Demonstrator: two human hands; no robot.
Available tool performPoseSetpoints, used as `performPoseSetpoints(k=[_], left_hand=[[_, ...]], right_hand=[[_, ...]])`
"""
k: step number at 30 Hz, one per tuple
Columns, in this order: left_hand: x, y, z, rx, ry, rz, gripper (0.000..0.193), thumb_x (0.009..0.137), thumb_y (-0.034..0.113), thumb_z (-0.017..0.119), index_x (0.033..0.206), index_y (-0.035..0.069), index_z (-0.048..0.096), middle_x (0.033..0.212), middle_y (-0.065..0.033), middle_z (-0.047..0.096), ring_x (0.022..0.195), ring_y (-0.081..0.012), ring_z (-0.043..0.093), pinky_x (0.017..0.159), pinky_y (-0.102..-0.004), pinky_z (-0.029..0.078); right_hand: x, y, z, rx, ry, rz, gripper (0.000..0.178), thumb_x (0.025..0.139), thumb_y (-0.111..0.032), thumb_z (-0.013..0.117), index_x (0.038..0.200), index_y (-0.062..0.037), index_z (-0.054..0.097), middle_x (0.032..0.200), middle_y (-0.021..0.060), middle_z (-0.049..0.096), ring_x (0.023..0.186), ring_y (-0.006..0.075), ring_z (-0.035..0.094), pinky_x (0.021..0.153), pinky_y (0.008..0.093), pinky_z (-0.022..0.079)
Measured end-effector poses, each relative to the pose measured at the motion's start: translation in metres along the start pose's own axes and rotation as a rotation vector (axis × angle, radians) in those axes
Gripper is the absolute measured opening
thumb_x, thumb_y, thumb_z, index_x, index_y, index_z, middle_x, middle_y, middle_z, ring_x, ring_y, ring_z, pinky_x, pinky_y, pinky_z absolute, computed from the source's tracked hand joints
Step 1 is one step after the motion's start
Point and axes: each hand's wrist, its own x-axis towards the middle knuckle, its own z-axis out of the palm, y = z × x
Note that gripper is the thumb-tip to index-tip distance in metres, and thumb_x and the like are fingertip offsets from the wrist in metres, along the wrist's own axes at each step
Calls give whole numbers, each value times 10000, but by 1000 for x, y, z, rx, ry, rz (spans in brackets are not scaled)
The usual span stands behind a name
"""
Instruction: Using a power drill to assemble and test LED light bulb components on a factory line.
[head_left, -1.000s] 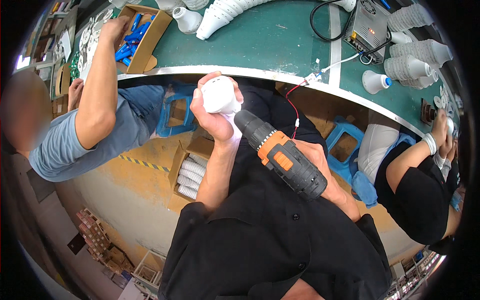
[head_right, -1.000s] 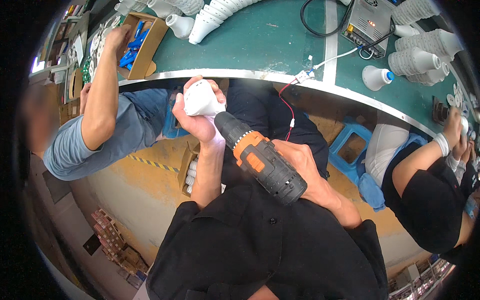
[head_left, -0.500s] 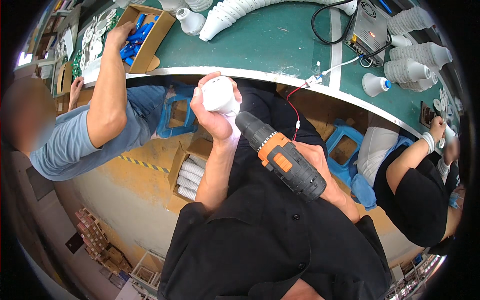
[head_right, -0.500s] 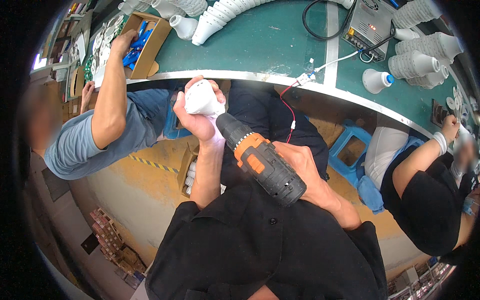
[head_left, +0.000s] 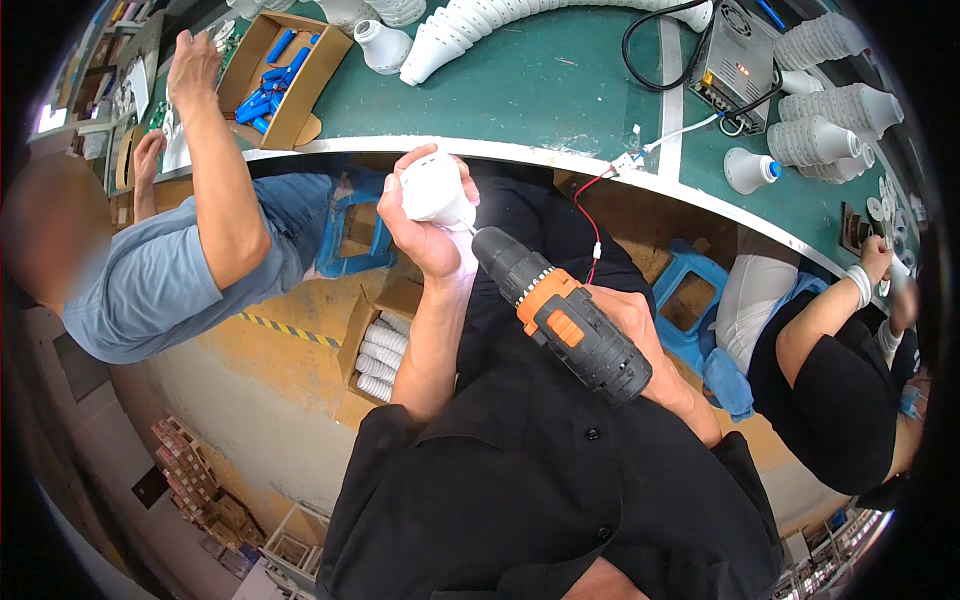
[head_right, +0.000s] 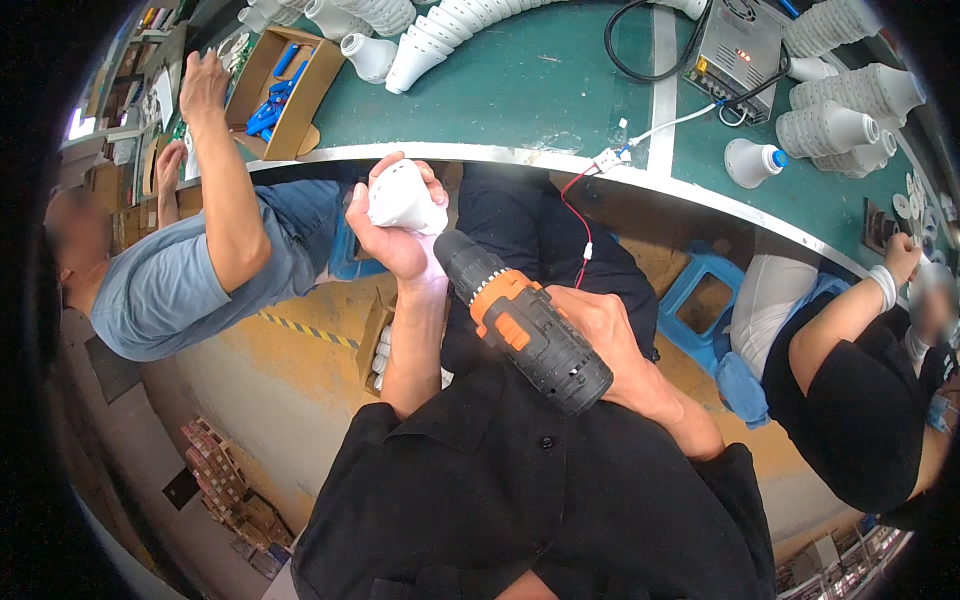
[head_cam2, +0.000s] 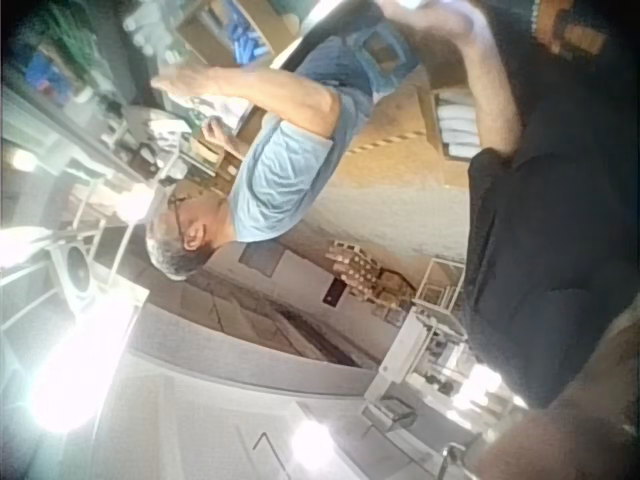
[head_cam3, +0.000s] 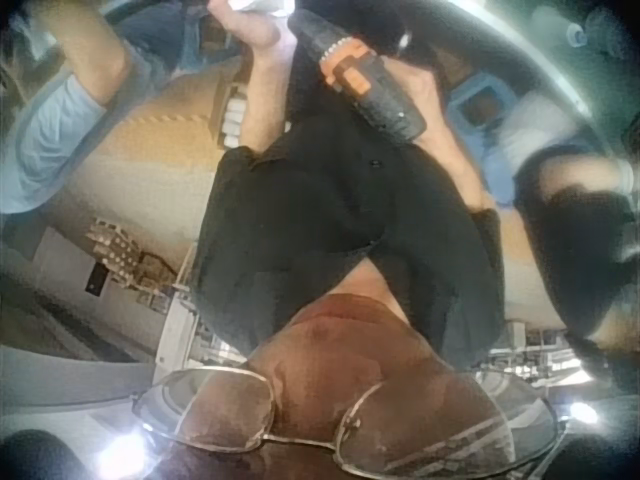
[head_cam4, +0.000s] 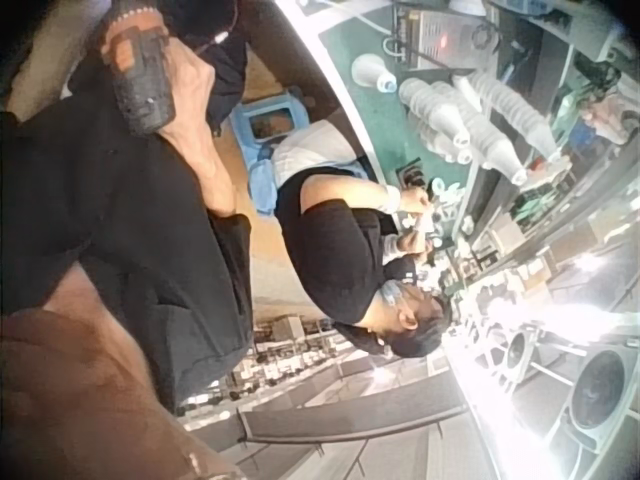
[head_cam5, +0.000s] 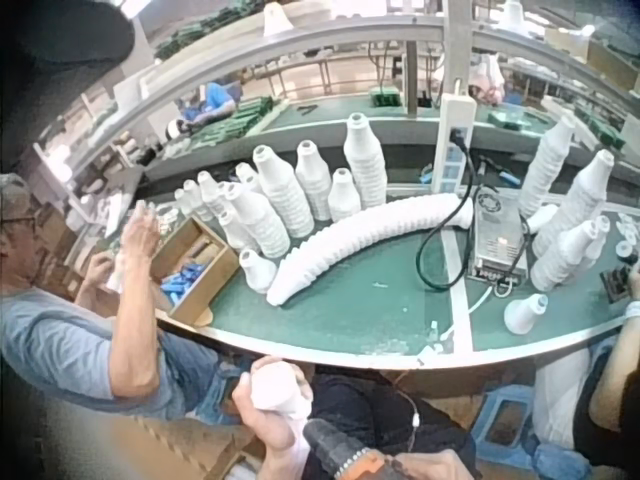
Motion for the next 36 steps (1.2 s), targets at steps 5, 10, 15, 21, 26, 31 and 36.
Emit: performPoseSetpoints(k=[5, 10, 15, 21, 26, 31, 36], left_hand=[[9, 2, -4, -25, 14, 3, 563, 975, 459, 350, 1156, -12, 599, 845, -181, 652, 649, -248, 597, 577, -352, 482], [17, 7, -11, -69, 55, -69, 623, 981, 530, 344, 1199, -4, 580, 895, -179, 651, 675, -251, 596, 605, -353, 474], [40, 33, -23, 9, 29, -97, 553, 997, 503, 402, 1249, 31, 546, 1013, -181, 647, 798, -258, 627, 668, -363, 500], [132, 98, 3, 1378, -28, 528, 569, 811, 410, 827, 1125, -20, 626, 1018, -148, 673, 905, -255, 662, 824, -360, 509], [198, 92, 41, 2145, -252, 645, 728, 776, 693, 688, 1092, 38, 712, 1056, -202, 689, 1007, -386, 664, 876, -469, 515], [245, 84, 22, 2336, -485, 436, 678, 805, 588, 727, 1142, 5, 649, 1057, -237, 707, 1021, -410, 666, 886, -471, 506], [220, 74, 38, 2340, -525, 631, 560, 915, 526, 637, 1115, 3, 631, 1015, -225, 704, 965, -416, 668, 822, -471, 518]], right_hand=[[2, 4, 1, 4, -16, 6, 252, 746, -95, 737, 939, 33, 638, 828, 155, 659, 698, 348, 679, 607, 376, 527], [-2, 6, 1, 3, 9, -27, 244, 745, -76, 735, 944, 29, 643, 824, 152, 656, 702, 342, 680, 605, 365, 523], [-1, 6, -9, -85, 86, 12, 266, 733, -66, 743, 965, 27, 653, 849, 149, 664, 716, 344, 681, 617, 364, 526], [29, 10, -27, -423, 160, -85, 343, 754, -71, 732, 1080, -6, 647, 968, 127, 688, 786, 341, 693, 671, 383, 552], [57, 30, -33, -733, 176, -153, 269, 783, -107, 691, 1033, -53, 609, 936, 97, 640, 767, 285, 677, 670, 388, 546], [53, 32, -28, -701, 214, -127, 288, 767, -147, 717, 1019, -84, 594, 863, 71, 607, 705, 284, 668, 629, 395, 530], [25, 29, -36, -544, 200, -30, 352, 803, -183, 711, 1108, -40, 610, 907, 101, 626, 744, 313, 675, 641, 412, 532]])
